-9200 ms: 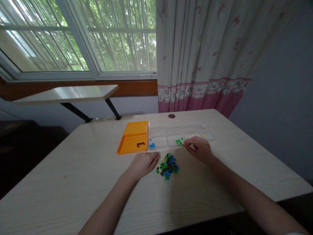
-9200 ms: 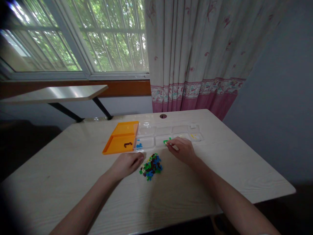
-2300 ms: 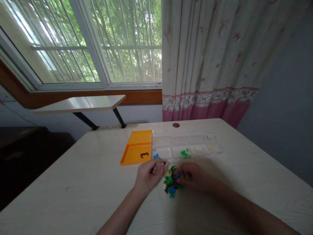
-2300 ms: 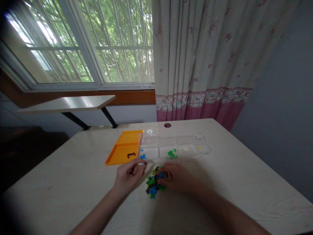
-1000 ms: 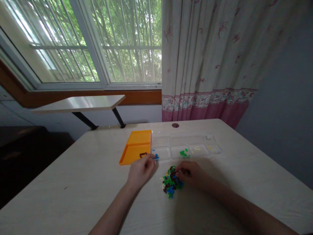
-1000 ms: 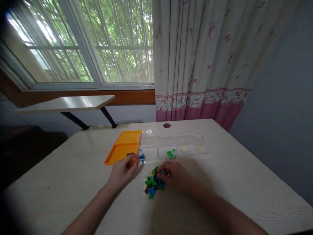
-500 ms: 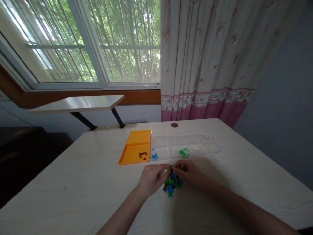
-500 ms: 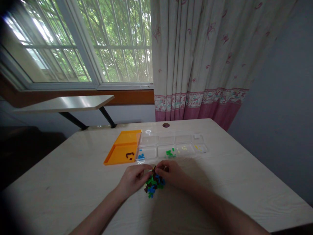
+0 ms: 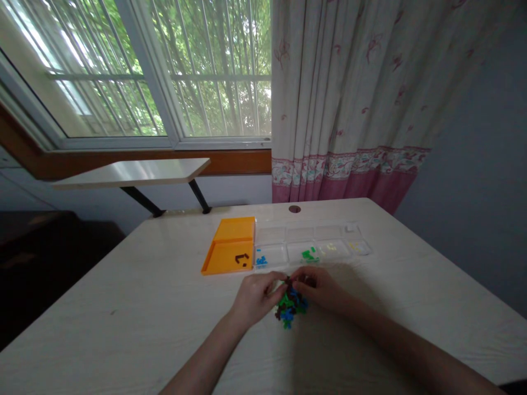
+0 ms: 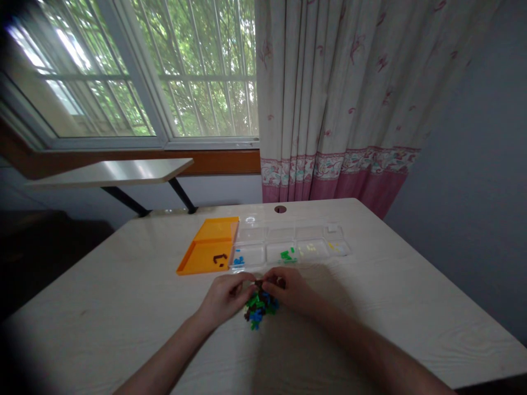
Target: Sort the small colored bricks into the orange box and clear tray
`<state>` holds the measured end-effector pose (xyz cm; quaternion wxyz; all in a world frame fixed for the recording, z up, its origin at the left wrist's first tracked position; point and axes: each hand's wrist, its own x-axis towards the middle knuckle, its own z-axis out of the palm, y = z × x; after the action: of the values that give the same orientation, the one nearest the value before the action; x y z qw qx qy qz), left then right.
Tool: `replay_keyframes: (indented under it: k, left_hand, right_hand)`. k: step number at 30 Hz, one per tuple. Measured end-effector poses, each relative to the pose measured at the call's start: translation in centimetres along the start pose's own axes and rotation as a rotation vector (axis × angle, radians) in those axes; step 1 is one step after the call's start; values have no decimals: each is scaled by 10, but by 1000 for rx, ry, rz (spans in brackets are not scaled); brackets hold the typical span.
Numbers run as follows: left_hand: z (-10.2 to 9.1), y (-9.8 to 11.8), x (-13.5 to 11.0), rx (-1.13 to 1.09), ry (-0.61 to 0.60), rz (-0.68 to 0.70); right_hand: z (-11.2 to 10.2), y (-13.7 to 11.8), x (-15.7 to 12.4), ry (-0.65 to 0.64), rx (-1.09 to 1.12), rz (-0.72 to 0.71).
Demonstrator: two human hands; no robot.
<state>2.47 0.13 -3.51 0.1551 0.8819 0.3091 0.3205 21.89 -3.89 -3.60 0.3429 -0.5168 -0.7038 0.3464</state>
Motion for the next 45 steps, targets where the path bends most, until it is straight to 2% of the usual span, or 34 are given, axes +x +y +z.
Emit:
replay_keyframes:
  k: [5,10,33,45]
  left_hand:
    - [-7,-6,1,41,258,-79]
    - [-8,-9,0,55,421,-119]
    - [-9,-6,0,91,375,-62]
    - [-9,-7,1,68,393,-30]
  right_hand:
    - [-4,-5,-5,-96,-294,-154]
    - [-7,-10,-8,-188,-400,-174]
    - [-6,2,-5,-160,-330,-148]
    - [-6,-5,-5,-172,-384,-130]
